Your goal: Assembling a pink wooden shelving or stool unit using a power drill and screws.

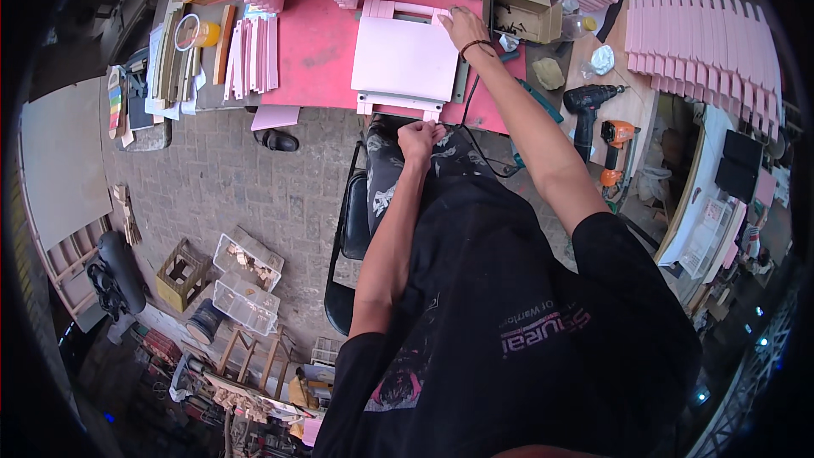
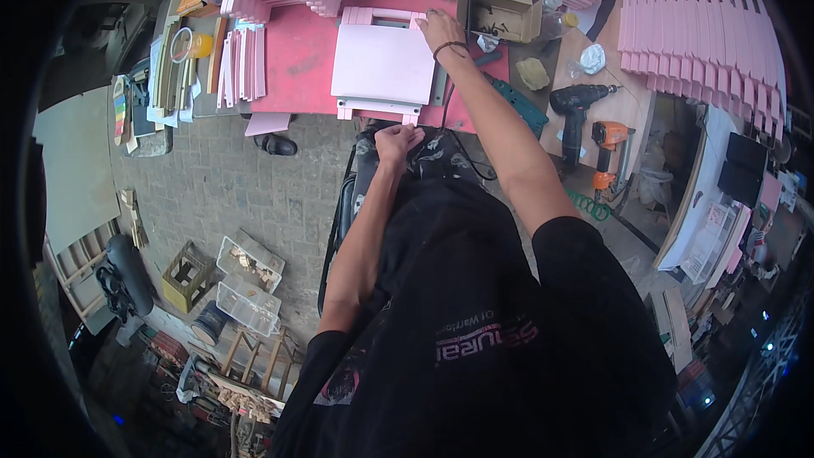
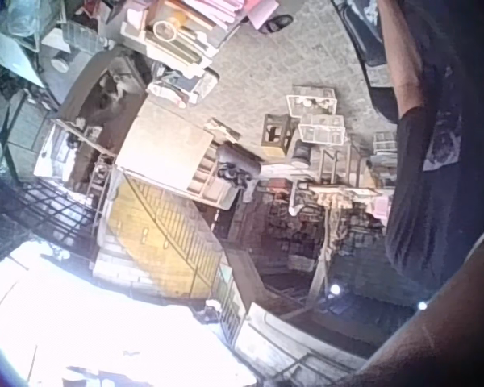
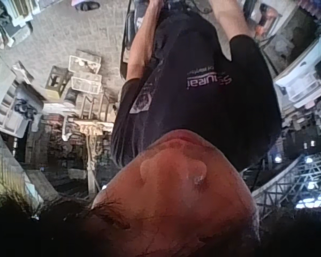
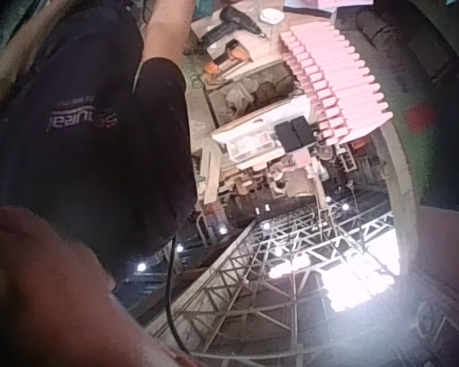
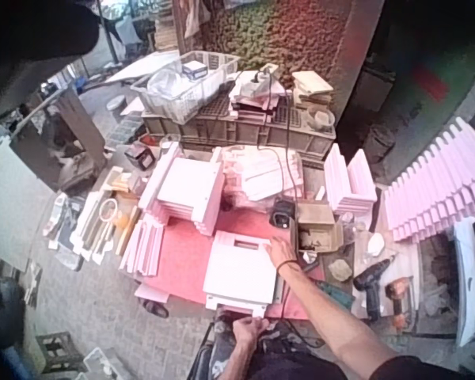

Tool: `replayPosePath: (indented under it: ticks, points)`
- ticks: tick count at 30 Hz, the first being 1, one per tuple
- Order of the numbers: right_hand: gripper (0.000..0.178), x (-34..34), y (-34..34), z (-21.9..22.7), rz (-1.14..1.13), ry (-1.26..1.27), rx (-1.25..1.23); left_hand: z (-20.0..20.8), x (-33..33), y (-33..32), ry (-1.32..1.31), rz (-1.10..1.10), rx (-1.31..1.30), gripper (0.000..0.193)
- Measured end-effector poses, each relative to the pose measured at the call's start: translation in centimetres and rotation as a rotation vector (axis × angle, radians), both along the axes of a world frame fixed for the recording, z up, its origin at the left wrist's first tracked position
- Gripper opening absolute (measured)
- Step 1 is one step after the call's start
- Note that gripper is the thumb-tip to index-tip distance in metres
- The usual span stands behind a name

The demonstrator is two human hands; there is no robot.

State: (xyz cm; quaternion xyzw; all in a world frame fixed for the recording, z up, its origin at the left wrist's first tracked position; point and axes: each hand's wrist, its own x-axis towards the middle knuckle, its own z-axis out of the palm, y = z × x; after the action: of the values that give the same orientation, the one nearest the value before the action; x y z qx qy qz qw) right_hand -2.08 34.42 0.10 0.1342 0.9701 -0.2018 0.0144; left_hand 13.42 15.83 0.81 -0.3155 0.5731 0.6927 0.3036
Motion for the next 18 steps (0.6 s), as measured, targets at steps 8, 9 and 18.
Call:
replayPosePath:
  ticks: [8,9,18]
  points:
    - [0.036,-0.1,-0.1,-0.4,0.006,0.046,-0.013,-0.2,-0.1,0.1,0.012,0.009,-0.004,0.017]
    - [0.036,-0.1,0.0,-0.5,0.001,0.07,-0.016,-0.3,-0.1,0.1,0.025,0.014,0.005,0.017]
    - [0.037,0.1,-0.1,0.0,-0.036,0.028,0.009,0.1,0.3,0.2,0.025,-0.022,-0.01,0.018]
